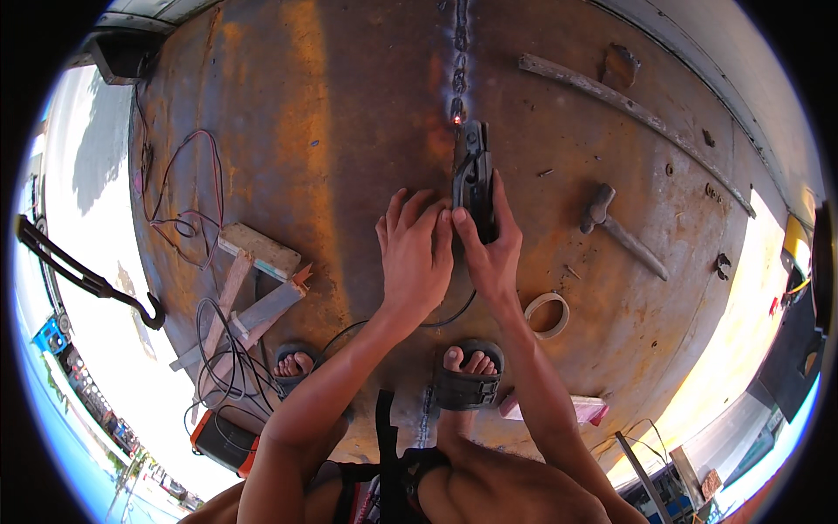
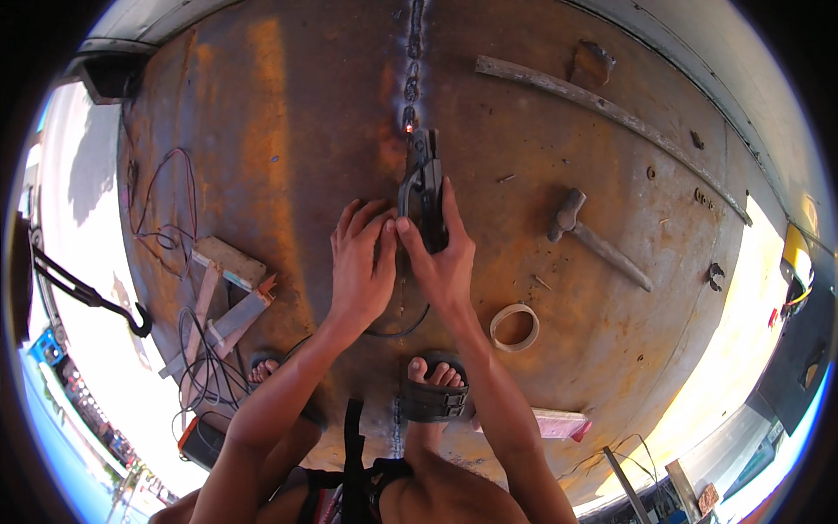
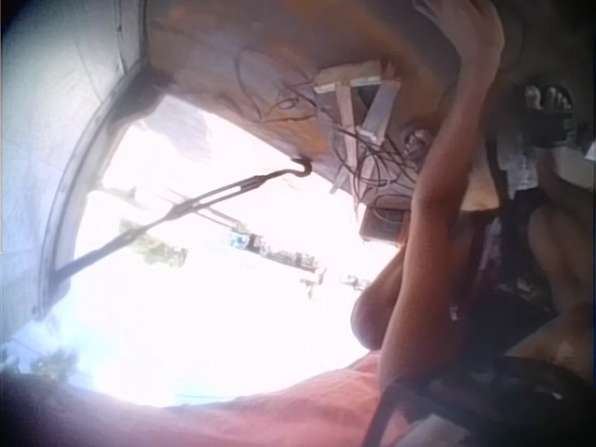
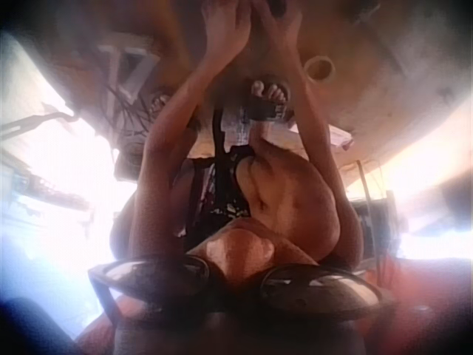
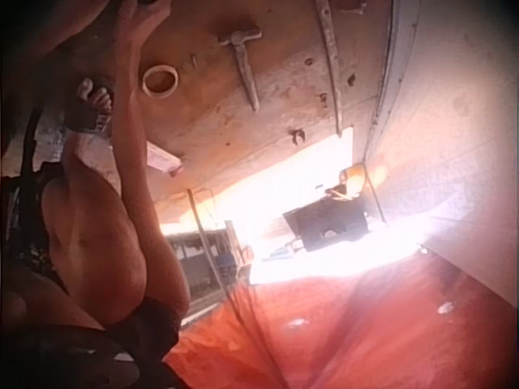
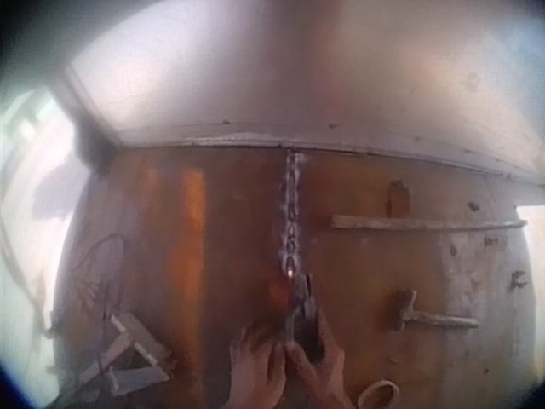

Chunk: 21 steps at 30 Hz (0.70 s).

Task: The person welds a seam on a large curved metal surface using a handheld welding torch, then repeatedly strikes the weld with a hammer to remove slag and inspect the joint. The person repeats this cycle along the seam.

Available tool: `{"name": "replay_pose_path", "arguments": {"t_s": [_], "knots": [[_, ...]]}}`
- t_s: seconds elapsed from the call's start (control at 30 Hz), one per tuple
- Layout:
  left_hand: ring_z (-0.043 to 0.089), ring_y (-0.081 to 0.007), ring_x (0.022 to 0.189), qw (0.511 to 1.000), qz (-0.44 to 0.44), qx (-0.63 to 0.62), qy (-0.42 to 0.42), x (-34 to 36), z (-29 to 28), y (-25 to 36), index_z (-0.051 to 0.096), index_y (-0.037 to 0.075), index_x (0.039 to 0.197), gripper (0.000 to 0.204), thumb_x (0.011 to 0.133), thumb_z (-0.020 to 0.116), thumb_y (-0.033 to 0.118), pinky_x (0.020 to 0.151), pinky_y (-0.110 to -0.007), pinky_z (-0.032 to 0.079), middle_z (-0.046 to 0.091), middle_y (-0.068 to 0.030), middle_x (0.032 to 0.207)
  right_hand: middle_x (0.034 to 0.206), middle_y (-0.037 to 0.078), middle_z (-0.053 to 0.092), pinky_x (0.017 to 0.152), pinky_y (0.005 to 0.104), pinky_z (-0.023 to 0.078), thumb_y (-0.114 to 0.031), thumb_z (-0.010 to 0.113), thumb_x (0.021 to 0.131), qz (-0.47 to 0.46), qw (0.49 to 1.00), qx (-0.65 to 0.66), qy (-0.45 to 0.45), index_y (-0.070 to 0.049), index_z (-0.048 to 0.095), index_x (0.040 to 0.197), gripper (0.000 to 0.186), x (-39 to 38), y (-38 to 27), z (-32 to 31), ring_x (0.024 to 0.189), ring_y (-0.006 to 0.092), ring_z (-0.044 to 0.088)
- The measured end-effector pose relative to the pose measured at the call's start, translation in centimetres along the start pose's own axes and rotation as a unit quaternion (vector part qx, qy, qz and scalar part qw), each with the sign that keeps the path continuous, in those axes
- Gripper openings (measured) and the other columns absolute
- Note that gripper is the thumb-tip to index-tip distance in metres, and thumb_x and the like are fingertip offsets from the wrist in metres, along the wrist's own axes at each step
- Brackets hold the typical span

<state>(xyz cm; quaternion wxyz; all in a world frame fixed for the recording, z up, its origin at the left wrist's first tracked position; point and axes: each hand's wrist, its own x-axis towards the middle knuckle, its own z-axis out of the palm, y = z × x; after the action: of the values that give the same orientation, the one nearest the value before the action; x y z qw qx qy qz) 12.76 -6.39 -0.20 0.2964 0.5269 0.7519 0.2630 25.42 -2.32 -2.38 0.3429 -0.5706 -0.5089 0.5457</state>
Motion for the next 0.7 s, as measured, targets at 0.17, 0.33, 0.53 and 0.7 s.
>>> {"name": "replay_pose_path", "arguments": {"t_s": [0.17, 0.33, 0.53, 0.7], "knots": [[0.046, -0.0441, 0.143, 1.000, -0.015, -0.013, 0.004, 0.31, 0.25, 0.15, 0.072, 0.005, 0.126, 0.030, 0.111, 0.054, 0.024, 0.116, -0.057, 0.033, 0.064, -0.0151, 0.140, 0.114, 0.018, 0.078, 0.093, 0.0325, 0.057, -0.029, 0.080, 0.099, 0.003, 1.000, -0.004, 0.006, 0.009, 0.035, 0.163, 0.087, 0.45, -0.22, 0.02, 0.103, 0.0159, 0.071], [0.045, -0.0428, 0.143, 1.000, -0.020, -0.014, 0.005, 0.36, 0.28, -0.15, 0.073, 0.006, 0.125, 0.030, 0.112, 0.054, 0.025, 0.116, -0.056, 0.032, 0.063, -0.0146, 0.139, 0.113, 0.016, 0.078, 0.091, 0.0318, 0.057, -0.028, 0.080, 0.099, 0.007, 1.000, -0.010, 0.000, 0.009, 0.035, 0.163, 0.087, 0.60, -0.30, 0.17, 0.101, 0.0149, 0.071], [0.045, -0.0427, 0.143, 1.000, -0.021, -0.015, 0.003, 0.47, 0.21, 0.01, 0.073, 0.006, 0.125, 0.031, 0.112, 0.053, 0.026, 0.116, -0.056, 0.032, 0.063, -0.0145, 0.139, 0.112, 0.015, 0.078, 0.091, 0.0316, 0.057, -0.028, 0.080, 0.099, 0.004, 1.000, -0.007, 0.002, 0.009, 0.036, 0.163, 0.086, 0.69, -0.17, 0.15, 0.100, 0.0147, 0.071], [0.045, -0.0423, 0.142, 1.000, -0.020, -0.010, 0.004, 0.51, 0.43, -0.05, 0.073, 0.006, 0.125, 0.031, 0.112, 0.054, 0.026, 0.116, -0.056, 0.032, 0.063, -0.0146, 0.139, 0.111, 0.015, 0.078, 0.090, 0.0319, 0.057, -0.028, 0.080, 0.099, -0.002, 1.000, -0.005, 0.002, 0.009, 0.036, 0.163, 0.086, 0.75, -0.05, 0.08, 0.100, 0.0149, 0.071]]}}
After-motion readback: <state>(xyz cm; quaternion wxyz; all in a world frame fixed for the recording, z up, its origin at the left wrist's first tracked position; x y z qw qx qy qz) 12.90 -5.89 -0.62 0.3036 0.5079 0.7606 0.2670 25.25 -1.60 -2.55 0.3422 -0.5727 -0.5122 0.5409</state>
